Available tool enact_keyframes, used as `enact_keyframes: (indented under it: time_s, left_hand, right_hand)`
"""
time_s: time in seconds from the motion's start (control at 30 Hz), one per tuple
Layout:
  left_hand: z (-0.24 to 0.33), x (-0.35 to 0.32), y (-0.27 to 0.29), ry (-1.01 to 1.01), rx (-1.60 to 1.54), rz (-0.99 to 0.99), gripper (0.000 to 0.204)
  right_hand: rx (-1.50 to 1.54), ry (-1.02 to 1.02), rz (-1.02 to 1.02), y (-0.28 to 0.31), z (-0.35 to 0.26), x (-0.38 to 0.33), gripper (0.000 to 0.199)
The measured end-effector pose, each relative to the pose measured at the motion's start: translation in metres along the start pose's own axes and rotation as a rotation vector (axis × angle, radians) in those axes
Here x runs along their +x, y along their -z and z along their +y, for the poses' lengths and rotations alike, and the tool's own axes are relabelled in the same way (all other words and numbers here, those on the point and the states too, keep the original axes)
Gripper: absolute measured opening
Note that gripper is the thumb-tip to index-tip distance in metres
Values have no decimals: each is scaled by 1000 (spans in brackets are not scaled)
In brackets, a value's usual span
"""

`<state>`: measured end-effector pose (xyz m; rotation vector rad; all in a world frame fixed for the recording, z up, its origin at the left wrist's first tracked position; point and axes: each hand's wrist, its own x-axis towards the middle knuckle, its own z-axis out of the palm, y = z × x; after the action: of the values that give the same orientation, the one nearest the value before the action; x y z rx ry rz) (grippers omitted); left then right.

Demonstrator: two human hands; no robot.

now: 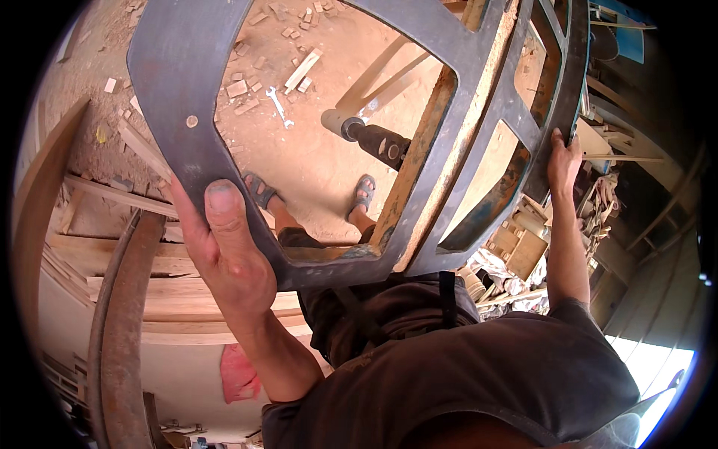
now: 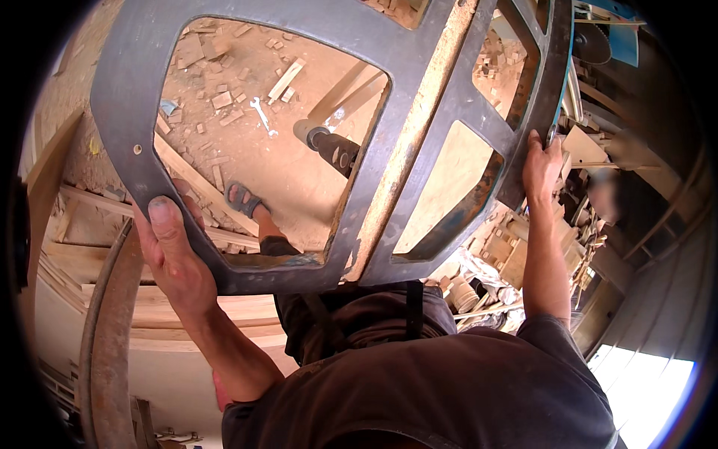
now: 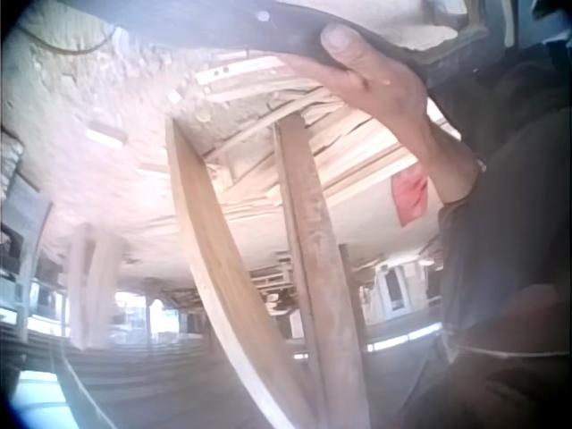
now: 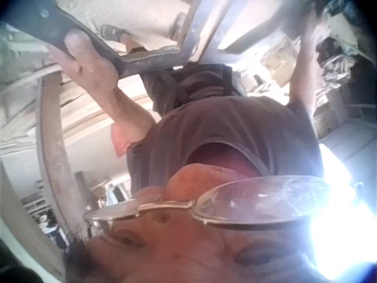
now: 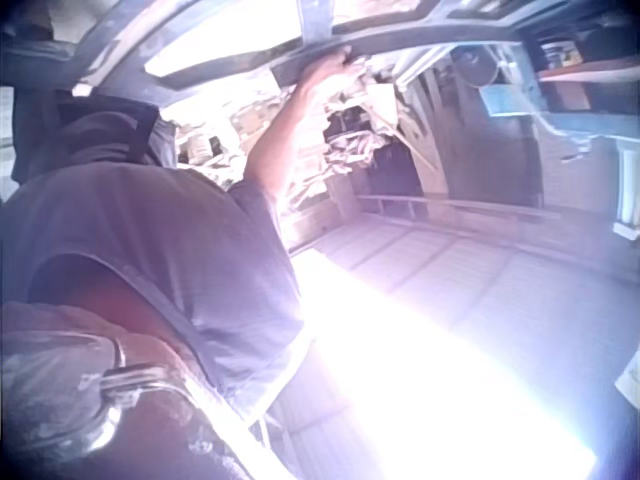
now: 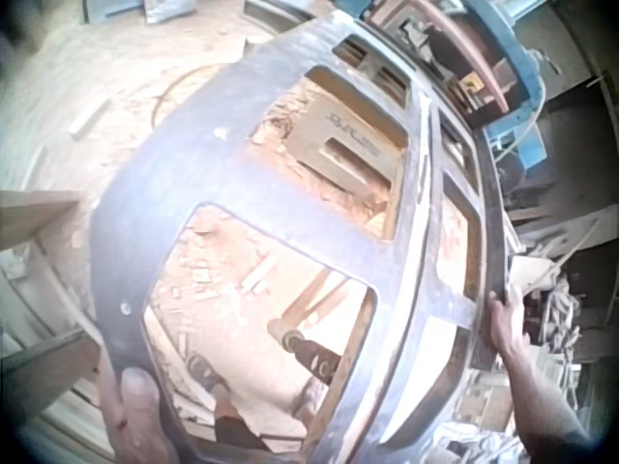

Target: The person assembles a metal frame using a wrench to tighten bolts. They position the frame on a workbench, adjust its orientation, and use the wrench to secure the components together.

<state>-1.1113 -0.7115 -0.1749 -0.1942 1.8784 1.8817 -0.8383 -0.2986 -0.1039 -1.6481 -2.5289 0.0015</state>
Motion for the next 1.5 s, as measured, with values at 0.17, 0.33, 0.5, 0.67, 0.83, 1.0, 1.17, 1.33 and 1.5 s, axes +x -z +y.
enact_keyframes:
  time_s: [0.17, 0.33, 0.5, 0.67, 0.83, 1.0, 1.17, 1.33, 1.5]
  left_hand:
    - [-10, -24, -31, 13, 37, -28, 48]
    - [-28, -51, -65, -37, 53, -63, 46]
    - [-24, -82, -117, -18, 72, -91, 51]
    - [-36, -127, -174, 22, 110, -72, 58]
    - [-39, -188, -250, -5, 140, -101, 57]
    - [-42, -258, -327, 42, 141, -184, 60]
    - [-33, -295, -400, -256, 459, -207, 66]
    - [36, -268, -522, -1272, 920, -466, 60]
    - [34, -316, -684, -1305, 1134, -914, 47]
  right_hand:
    - [0, -66, -14, 5, 29, 8, 33]
    - [-25, 17, 7, 10, 81, 27, 39]
    - [-68, -77, 0, 16, 141, 38, 38]
    - [20, -163, -6, 45, 189, 70, 34]
    - [53, -228, -11, 85, 253, 104, 31]
    - [21, -259, -35, 106, 372, 137, 30]
    - [81, -290, -31, 128, 481, 158, 30]
    - [70, -276, -9, 160, 577, 175, 26]
    - [63, -272, 41, 177, 703, 183, 26]
